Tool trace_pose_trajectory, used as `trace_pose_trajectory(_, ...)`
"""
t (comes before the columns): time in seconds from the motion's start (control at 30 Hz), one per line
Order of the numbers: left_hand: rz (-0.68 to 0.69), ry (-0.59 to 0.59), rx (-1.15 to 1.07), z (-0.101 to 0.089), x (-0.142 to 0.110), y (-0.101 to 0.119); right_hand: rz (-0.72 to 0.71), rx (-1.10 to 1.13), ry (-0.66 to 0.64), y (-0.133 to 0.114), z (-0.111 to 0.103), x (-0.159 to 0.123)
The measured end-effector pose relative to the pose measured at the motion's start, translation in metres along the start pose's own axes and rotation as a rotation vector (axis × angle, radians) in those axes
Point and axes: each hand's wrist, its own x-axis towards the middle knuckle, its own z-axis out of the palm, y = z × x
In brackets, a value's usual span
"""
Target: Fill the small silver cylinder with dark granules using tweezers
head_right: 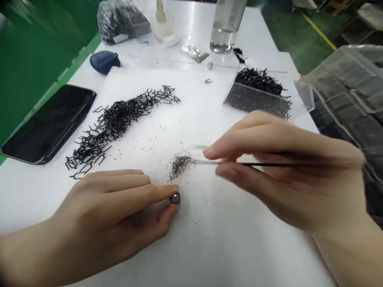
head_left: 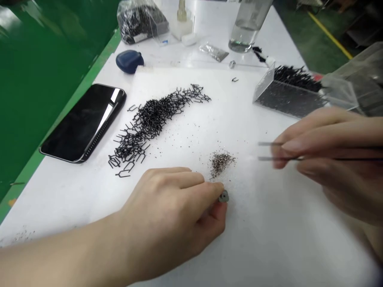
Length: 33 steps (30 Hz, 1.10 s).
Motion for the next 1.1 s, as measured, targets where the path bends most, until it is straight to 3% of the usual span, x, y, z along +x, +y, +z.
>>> trace_pose_trajectory(0.07, -0.014, -0.007, -0.014, 0.002, -0.002, -0.001, -0.108, -0.348, -0.068, 0.002, -0.014, 0.001)
trace_pose_trajectory(0.13, -0.043, -0.026, -0.03, 0.004, -0.004, -0.002, -0.096, -0.532, -0.209, 0.005, -0.027, -0.001)
trace_pose_trajectory(0.23, -0.124, -0.073, -0.04, 0.006, -0.005, -0.004, -0.088, -0.635, -0.386, 0.008, -0.04, -0.005)
trace_pose_trajectory(0.33, -0.142, -0.094, -0.029, 0.007, -0.004, -0.006, 0.012, -0.655, -0.413, -0.002, -0.041, 0.004)
trace_pose_trajectory(0.43, -0.165, -0.11, -0.027, 0.008, -0.003, -0.007, 0.117, -0.636, -0.325, -0.024, -0.023, 0.035)
trace_pose_trajectory(0.53, -0.192, -0.117, -0.019, 0.01, -0.004, -0.008, 0.168, -0.604, -0.337, -0.035, 0.014, 0.079)
trace_pose_trajectory(0.63, -0.202, -0.123, -0.007, 0.01, -0.005, -0.01, 0.192, -0.613, -0.334, -0.025, 0.051, 0.116)
trace_pose_trajectory(0.73, -0.202, -0.126, -0.004, 0.011, -0.006, -0.011, 0.202, -0.649, -0.297, -0.008, 0.072, 0.133)
trace_pose_trajectory(1.1, -0.193, -0.022, -0.106, 0.016, -0.007, -0.015, 0.241, -0.527, -0.219, 0.013, 0.068, 0.13)
